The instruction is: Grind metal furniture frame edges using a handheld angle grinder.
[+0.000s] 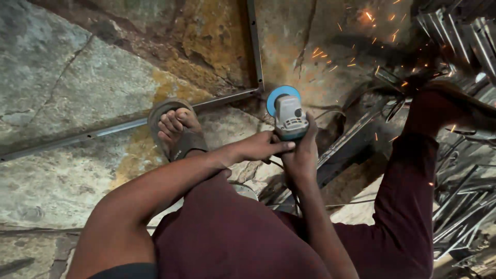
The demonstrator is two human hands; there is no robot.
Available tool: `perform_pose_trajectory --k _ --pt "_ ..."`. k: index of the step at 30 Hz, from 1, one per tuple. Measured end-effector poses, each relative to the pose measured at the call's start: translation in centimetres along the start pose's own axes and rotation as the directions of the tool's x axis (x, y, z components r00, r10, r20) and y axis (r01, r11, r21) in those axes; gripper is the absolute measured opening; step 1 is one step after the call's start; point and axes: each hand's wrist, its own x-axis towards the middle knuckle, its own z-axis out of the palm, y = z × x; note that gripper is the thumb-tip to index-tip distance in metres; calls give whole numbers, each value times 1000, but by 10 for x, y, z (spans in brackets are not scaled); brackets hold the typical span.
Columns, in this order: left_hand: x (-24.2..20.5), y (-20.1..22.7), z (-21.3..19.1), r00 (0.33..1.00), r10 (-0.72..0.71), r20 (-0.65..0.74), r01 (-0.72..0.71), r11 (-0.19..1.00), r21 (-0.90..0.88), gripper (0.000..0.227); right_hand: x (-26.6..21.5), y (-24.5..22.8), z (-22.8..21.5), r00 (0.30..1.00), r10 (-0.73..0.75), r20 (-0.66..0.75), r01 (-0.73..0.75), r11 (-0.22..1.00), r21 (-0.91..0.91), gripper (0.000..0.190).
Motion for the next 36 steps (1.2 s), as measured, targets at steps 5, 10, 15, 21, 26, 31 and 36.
perform_pose_trajectory --k 5,10,15,21,26,31,36 --pt "-13 8 -8 996 43 -82 -44 999 -14 64 10 1 7 985 -172 2 172 983 -63 92" --pt "-23 19 -12 990 81 -111 -88 995 -54 63 9 -27 3 993 -87 73 88 996 -7 86" --pt "-12 7 -6 997 46 -54 -47 999 -14 67 -1 -26 0 999 -50 -6 50 998 -48 88" --pt "-39 14 -17 996 51 -79 -63 987 -149 66 5 -30 13 994 -65 83 74 992 -106 90" --pt "-40 16 -16 999 34 -37 -43 959 -280 67 3 -41 10 987 -146 67 153 982 -114 92" --pt "-35 4 -18 993 112 -26 -115 957 -266 67 1 -54 8 983 -176 55 182 976 -123 91" --pt "-44 14 -19 998 30 -51 -42 967 -252 64 1 -49 13 984 -130 125 137 989 -54 91"
